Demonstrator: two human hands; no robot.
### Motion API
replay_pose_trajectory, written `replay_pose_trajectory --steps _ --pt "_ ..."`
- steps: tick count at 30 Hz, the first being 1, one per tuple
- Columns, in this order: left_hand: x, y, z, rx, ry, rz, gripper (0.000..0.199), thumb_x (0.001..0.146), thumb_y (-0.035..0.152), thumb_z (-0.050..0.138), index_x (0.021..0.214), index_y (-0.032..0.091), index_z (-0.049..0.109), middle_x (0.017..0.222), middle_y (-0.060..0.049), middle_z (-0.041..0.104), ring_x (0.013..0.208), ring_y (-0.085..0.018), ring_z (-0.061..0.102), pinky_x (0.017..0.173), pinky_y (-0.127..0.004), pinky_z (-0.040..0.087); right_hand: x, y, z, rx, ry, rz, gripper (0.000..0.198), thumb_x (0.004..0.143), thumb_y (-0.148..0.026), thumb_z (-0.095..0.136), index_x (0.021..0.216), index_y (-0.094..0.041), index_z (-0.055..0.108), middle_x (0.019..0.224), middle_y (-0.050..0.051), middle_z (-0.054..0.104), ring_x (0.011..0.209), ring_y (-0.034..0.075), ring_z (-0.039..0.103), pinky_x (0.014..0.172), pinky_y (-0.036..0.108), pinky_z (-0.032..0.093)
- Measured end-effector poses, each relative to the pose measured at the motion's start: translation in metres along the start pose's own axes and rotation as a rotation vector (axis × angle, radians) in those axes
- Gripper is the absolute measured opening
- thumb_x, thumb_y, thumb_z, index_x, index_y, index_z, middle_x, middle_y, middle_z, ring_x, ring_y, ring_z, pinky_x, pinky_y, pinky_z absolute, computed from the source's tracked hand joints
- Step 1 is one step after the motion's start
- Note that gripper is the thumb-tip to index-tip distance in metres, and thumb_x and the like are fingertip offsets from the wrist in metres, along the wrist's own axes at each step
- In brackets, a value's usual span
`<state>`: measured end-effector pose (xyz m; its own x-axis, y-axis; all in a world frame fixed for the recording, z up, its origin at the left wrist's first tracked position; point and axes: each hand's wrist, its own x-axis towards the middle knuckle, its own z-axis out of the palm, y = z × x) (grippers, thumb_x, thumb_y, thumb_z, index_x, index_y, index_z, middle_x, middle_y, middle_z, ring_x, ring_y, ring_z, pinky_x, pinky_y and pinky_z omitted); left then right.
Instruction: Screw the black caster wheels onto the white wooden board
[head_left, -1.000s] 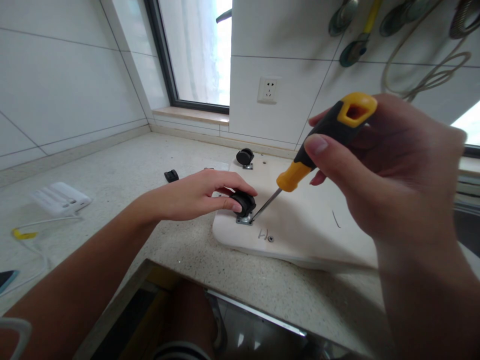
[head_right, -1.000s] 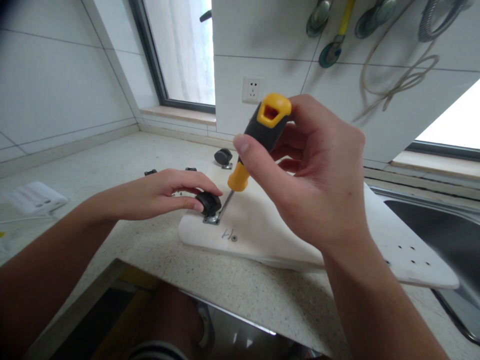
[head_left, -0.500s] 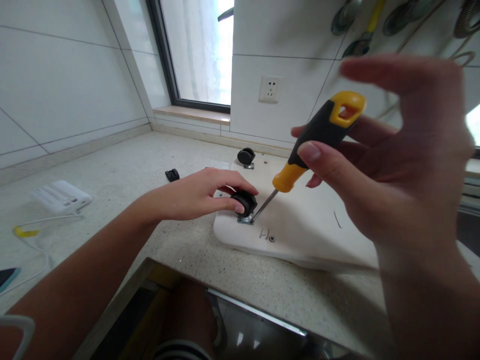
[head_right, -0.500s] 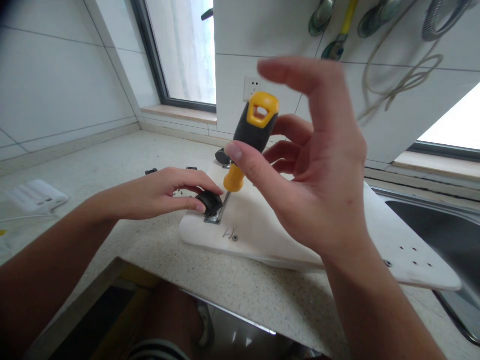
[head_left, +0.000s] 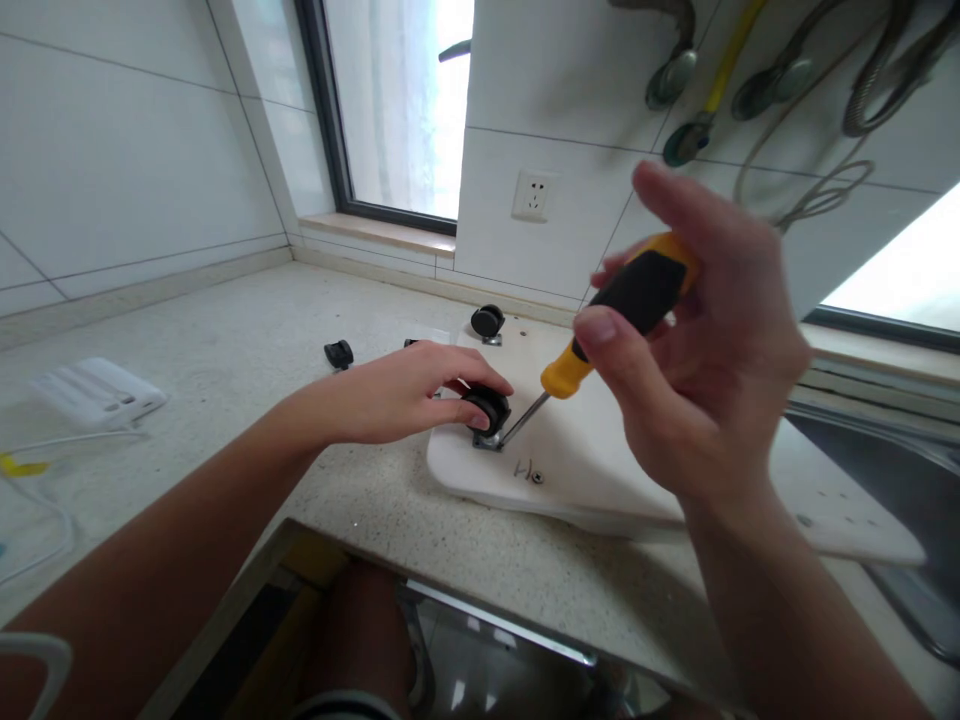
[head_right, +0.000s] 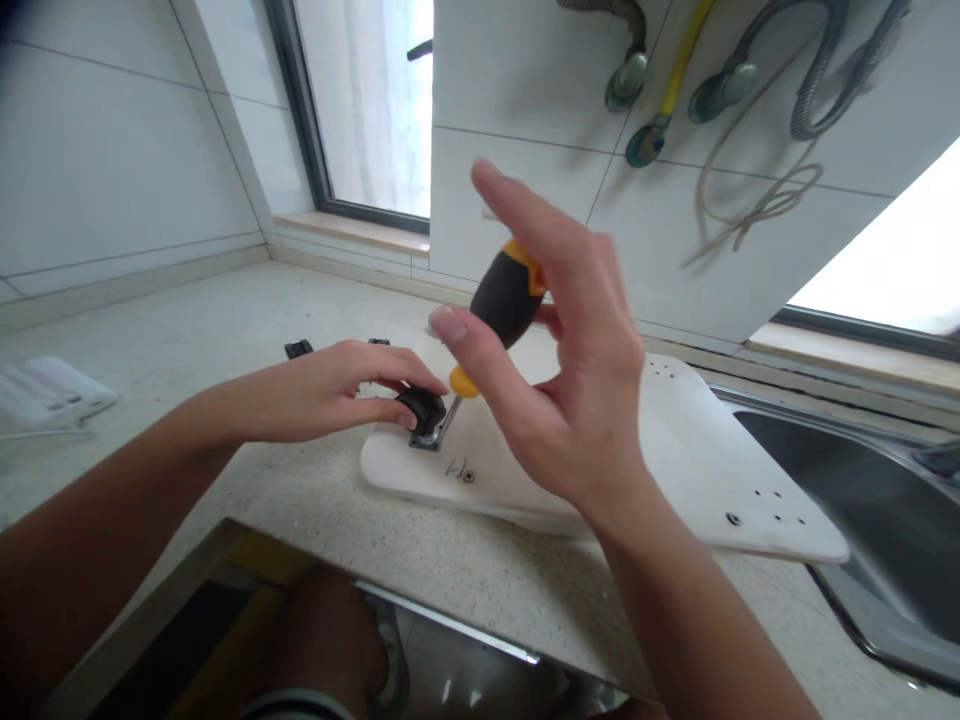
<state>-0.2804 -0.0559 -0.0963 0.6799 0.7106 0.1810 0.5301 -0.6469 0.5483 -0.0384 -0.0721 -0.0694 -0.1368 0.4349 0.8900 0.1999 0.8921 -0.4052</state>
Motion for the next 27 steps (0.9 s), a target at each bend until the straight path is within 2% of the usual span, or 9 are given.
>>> replay_pose_trajectory --steps 2,7,12,15,17,21,22,25,27 --pt "0.001 0.001 0.0 -0.006 -0.005 0.008 0.034 0.102 0.032 0.07 0.135 0.029 0.075 0.132 -0.002 0.078 0.12 -0.022 0.072 0.103 -0.035 0.051 0.005 -0.002 0.002 0.054 -0.107 0.029 0.045 0.1 -0.029 0.064 0.142 -0.046 0.07 0.142 -0.001 0.067 0.125 0.028 0.066 0.092 0.045 0.065" --pt "0.001 0.001 0.0 -0.033 -0.011 0.006 0.029 0.102 0.029 0.07 0.13 0.027 0.077 0.13 -0.002 0.079 0.113 -0.021 0.073 0.098 -0.033 0.052 0.022 -0.001 0.008 -0.144 -0.122 0.036 0.025 0.095 -0.038 0.079 0.12 -0.036 0.079 0.11 0.004 0.073 0.104 0.024 0.071 0.088 0.04 0.065" --pt "0.0 0.0 0.001 0.012 0.01 0.024 0.029 0.102 0.032 0.07 0.13 0.026 0.076 0.131 -0.003 0.078 0.118 -0.023 0.072 0.103 -0.033 0.049 0.02 0.003 0.011 0.045 -0.222 0.042 0.035 0.105 -0.04 0.061 0.138 -0.038 0.072 0.131 0.004 0.073 0.118 0.026 0.069 0.098 0.045 0.063" --pt "0.0 0.0 0.0 0.008 -0.008 0.02 0.029 0.102 0.03 0.07 0.13 0.026 0.076 0.131 -0.002 0.078 0.118 -0.022 0.072 0.102 -0.033 0.049 0.012 0.001 0.007 -0.034 -0.058 0.011 0.028 0.097 -0.036 0.076 0.125 -0.036 0.08 0.112 0.004 0.074 0.097 0.023 0.07 0.087 0.043 0.064" --pt "0.0 0.0 0.0 -0.002 -0.012 0.022 0.029 0.102 0.029 0.071 0.13 0.026 0.076 0.131 -0.003 0.078 0.119 -0.022 0.071 0.104 -0.033 0.049 0.01 0.0 0.004 -0.083 -0.023 0.007 0.03 0.094 -0.039 0.079 0.124 -0.035 0.081 0.105 0.004 0.072 0.097 0.024 0.068 0.09 0.045 0.062" --pt "0.0 -0.001 0.001 0.015 -0.005 0.018 0.028 0.103 0.033 0.071 0.129 0.025 0.076 0.131 -0.004 0.078 0.119 -0.022 0.072 0.104 -0.034 0.049 0.009 0.0 0.0 0.174 -0.282 0.116 0.048 0.104 -0.042 0.059 0.151 -0.042 0.063 0.135 0.004 0.07 0.126 0.028 0.067 0.1 0.049 0.062" --pt "0.0 -0.001 0.001 0.014 -0.003 0.017 0.028 0.103 0.033 0.07 0.129 0.025 0.076 0.131 -0.004 0.078 0.119 -0.022 0.072 0.103 -0.034 0.049 0.009 0.0 0.0 0.181 -0.276 0.11 0.047 0.103 -0.04 0.062 0.15 -0.043 0.064 0.132 0.003 0.072 0.122 0.028 0.07 0.096 0.047 0.064" --pt "0.001 -0.001 0.001 -0.003 -0.002 0.017 0.028 0.102 0.029 0.07 0.13 0.025 0.076 0.13 -0.004 0.079 0.119 -0.022 0.072 0.101 -0.033 0.049 0.008 -0.001 0.002 -0.023 -0.083 0.035 0.037 0.095 -0.036 0.078 0.131 -0.041 0.077 0.105 0.003 0.073 0.097 0.024 0.073 0.086 0.044 0.065" --pt "0.001 0.0 0.001 0.0 0.004 0.017 0.029 0.102 0.031 0.07 0.13 0.025 0.075 0.129 -0.004 0.079 0.116 -0.023 0.072 0.099 -0.033 0.05 0.007 -0.003 0.002 -0.094 -0.064 0.032 0.037 0.096 -0.04 0.077 0.133 -0.038 0.076 0.107 0.004 0.073 0.1 0.025 0.071 0.092 0.046 0.064"
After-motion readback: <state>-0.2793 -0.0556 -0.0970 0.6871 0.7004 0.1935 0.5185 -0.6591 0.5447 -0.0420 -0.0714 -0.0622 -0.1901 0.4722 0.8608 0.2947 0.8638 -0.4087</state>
